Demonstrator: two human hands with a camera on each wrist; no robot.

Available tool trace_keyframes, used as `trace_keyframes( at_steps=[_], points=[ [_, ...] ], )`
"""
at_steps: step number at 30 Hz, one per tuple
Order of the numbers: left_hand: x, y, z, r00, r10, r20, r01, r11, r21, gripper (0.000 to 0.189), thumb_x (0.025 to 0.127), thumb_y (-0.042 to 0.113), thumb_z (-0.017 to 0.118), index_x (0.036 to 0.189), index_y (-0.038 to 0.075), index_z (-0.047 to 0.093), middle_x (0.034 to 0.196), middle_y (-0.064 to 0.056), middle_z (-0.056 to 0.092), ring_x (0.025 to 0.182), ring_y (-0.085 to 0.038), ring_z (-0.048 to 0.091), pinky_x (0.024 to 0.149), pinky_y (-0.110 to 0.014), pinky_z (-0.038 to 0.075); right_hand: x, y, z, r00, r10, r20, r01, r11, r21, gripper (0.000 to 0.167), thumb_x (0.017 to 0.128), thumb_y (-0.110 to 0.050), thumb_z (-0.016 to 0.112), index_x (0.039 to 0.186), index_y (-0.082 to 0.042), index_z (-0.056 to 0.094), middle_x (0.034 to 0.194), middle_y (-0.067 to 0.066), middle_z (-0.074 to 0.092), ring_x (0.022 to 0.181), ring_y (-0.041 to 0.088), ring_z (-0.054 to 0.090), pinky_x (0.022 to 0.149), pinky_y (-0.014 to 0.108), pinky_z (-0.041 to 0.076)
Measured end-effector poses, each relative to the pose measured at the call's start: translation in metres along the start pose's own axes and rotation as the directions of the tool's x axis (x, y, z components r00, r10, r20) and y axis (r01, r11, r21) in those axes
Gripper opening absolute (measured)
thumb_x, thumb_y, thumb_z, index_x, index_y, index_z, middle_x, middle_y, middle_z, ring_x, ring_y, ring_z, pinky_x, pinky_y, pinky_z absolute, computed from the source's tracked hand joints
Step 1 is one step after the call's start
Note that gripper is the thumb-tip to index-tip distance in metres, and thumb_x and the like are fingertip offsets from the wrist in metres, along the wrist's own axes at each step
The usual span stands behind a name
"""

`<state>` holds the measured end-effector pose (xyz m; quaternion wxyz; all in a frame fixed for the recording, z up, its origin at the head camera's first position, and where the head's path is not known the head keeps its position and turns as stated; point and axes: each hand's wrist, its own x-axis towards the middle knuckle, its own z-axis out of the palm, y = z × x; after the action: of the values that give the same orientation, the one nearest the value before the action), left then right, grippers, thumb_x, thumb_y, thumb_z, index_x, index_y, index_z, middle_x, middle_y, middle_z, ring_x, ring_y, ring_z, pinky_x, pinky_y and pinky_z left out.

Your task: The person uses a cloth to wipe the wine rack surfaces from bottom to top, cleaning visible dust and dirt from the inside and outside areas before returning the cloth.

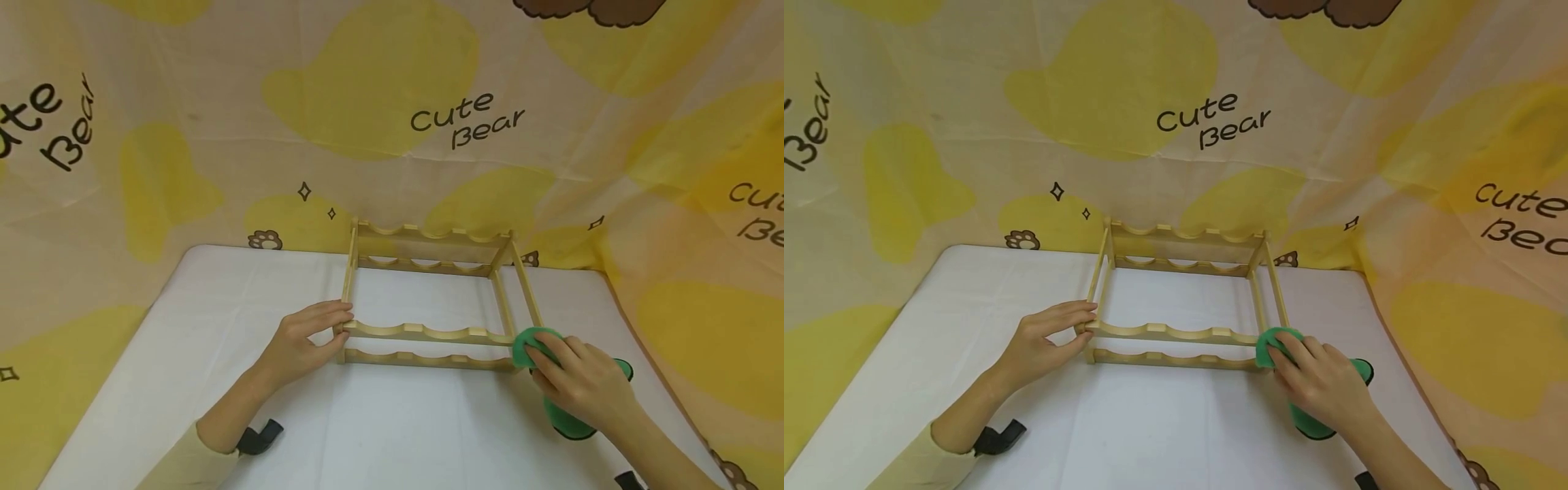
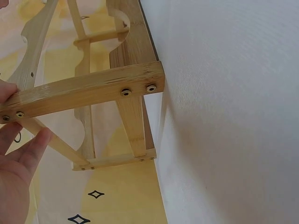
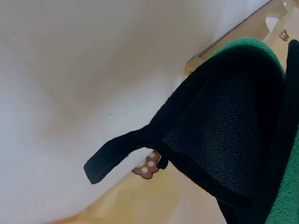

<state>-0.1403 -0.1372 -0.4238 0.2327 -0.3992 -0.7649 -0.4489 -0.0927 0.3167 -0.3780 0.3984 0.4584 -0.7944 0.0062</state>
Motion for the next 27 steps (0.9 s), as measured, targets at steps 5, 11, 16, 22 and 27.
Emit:
trace_keyframes(
  at_steps=[5,11,16,22,27],
  points=[
    [0.0,0.001,0.001,1.0,-0.001,-0.003,0.001,1.0,-0.002,0.043,0.072,-0.017,0.082,0.111,0.0,0.078,0.119,-0.016,0.076,0.113,-0.036,0.072,0.105,-0.023,0.052,-0.004,0.003,-0.007,1.0,0.015,-0.02,-0.016,1.0,-0.007,0.044,0.111,-0.026,0.047,0.093,0.002,0.077,0.095,0.02,0.071,0.059,0.029,0.055,0.039,0.038,0.048],
    [0.002,0.002,0.001,1.0,0.001,-0.003,-0.001,1.0,0.002,0.044,0.072,-0.016,0.082,0.112,0.001,0.078,0.12,-0.015,0.076,0.113,-0.036,0.071,0.106,-0.024,0.051,-0.006,0.007,-0.013,0.995,0.022,-0.097,-0.025,0.999,-0.029,0.042,0.108,-0.023,0.051,0.087,0.003,0.076,0.088,0.02,0.071,0.054,0.03,0.053,0.037,0.037,0.045],
    [0.0,0.003,0.0,1.0,0.012,-0.014,-0.012,1.0,0.008,0.046,0.07,-0.018,0.081,0.112,0.001,0.078,0.119,-0.016,0.076,0.112,-0.037,0.072,0.106,-0.023,0.051,-0.007,0.01,-0.015,0.991,0.033,-0.132,-0.036,0.999,-0.017,0.042,0.108,-0.023,0.053,0.085,0.003,0.075,0.087,0.022,0.07,0.053,0.03,0.053,0.037,0.037,0.045],
    [-0.001,0.003,0.001,1.0,0.009,-0.013,-0.008,1.0,0.009,0.044,0.071,-0.018,0.081,0.112,-0.002,0.077,0.119,-0.016,0.076,0.114,-0.037,0.071,0.106,-0.023,0.051,-0.013,0.015,-0.018,0.989,0.059,-0.139,-0.063,0.998,-0.024,0.043,0.108,-0.025,0.053,0.085,0.004,0.075,0.088,0.023,0.07,0.052,0.031,0.052,0.037,0.04,0.045],
    [0.0,0.003,0.002,1.0,-0.005,-0.017,0.005,1.0,0.005,0.043,0.072,-0.017,0.08,0.112,0.0,0.078,0.119,-0.016,0.076,0.113,-0.037,0.071,0.106,-0.023,0.051,-0.02,0.023,-0.021,0.986,0.093,-0.137,-0.101,0.994,-0.053,0.045,0.108,-0.027,0.053,0.084,0.005,0.075,0.089,0.026,0.069,0.051,0.035,0.051,0.038,0.047,0.047]
  ],
)
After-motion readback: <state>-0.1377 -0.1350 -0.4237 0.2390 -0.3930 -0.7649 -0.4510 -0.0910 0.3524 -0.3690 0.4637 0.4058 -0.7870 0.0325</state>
